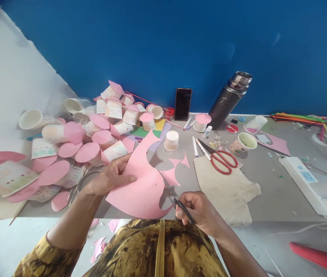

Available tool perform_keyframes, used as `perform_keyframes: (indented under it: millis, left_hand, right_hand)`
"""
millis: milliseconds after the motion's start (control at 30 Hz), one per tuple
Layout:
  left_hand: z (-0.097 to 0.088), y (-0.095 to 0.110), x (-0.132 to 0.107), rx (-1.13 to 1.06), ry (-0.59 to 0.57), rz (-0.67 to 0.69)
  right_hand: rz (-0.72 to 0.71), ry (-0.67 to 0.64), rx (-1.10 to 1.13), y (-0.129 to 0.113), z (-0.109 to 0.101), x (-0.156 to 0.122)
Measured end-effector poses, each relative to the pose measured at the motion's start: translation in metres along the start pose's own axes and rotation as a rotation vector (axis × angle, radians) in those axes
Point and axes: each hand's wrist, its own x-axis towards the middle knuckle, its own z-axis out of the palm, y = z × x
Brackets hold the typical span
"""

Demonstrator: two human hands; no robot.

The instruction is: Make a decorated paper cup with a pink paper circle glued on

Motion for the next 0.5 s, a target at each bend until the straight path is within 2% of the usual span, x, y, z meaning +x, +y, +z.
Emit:
perform_keyframes:
  millis: [500]
  left_hand:
    - [-0.003,0.017,0.001,0.113,-0.080,-0.050]
  right_hand:
    - [0.027,-0.019,-0.062,0.006,-0.006,-0.002]
